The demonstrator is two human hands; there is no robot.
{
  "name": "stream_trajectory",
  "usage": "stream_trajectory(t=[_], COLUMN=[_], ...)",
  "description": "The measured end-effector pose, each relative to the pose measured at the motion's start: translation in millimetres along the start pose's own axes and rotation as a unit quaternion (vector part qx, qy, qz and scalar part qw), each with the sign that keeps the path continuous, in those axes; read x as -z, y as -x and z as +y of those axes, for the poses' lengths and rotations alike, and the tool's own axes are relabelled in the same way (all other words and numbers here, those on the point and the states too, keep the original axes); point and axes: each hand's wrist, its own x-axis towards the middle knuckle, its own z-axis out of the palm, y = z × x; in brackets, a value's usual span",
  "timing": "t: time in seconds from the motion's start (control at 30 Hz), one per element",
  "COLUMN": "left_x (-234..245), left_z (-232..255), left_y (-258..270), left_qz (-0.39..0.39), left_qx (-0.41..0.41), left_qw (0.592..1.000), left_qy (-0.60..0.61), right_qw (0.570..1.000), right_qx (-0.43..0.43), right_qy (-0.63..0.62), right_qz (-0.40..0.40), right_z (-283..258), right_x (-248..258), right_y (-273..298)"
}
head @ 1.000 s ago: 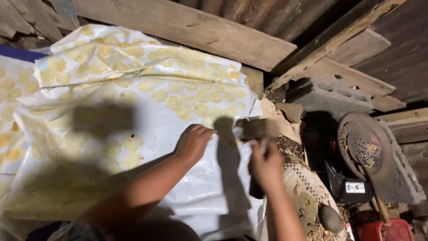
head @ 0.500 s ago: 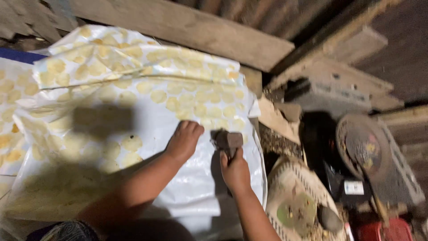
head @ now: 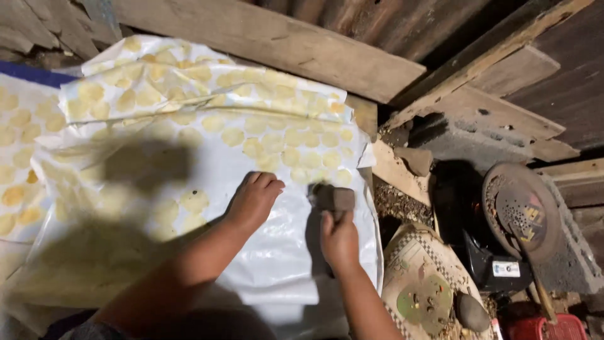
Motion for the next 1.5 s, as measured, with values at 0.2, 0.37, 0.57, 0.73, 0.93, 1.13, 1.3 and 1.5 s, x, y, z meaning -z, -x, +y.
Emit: stream_trajectory(t=[0.2,0.37,0.57,0.73,0.93,1.13,1.3,1.5], left_x=[1,4,-15,-17,5,11,-24,-77], left_z=[1,2,15,29,7,0,2,5], left_y=[3,-3,-13,-14,-4,13,1,17], left_qz=[0.023,0.012,-0.007,-0.128,-0.009,0.028,0.027,-0.057], left_qx=[0.012,0.026,0.045,0.097,0.032,0.018,0.013,0.022], left_qw=[0.999,0.997,0.994,0.986,0.998,0.999,1.000,0.996], left_qy=[0.039,0.069,0.099,0.045,-0.046,-0.012,0.007,0.064], right_qw=[0.996,0.999,0.997,0.969,0.979,0.992,0.999,0.938], right_qx=[-0.021,-0.018,-0.040,0.101,0.070,-0.030,-0.044,0.183], right_qy=[0.022,0.020,-0.032,-0.170,-0.117,0.019,0.013,-0.230], right_qz=[-0.082,-0.032,-0.061,0.147,0.154,-0.121,0.015,0.184], right_z=[-21,-16,-53,-96,-20,-21,-63,-86], right_x=[58,16,56,108,0,5,95,119], right_y=[-40,-17,-23,1,-6,-21,-12,15])
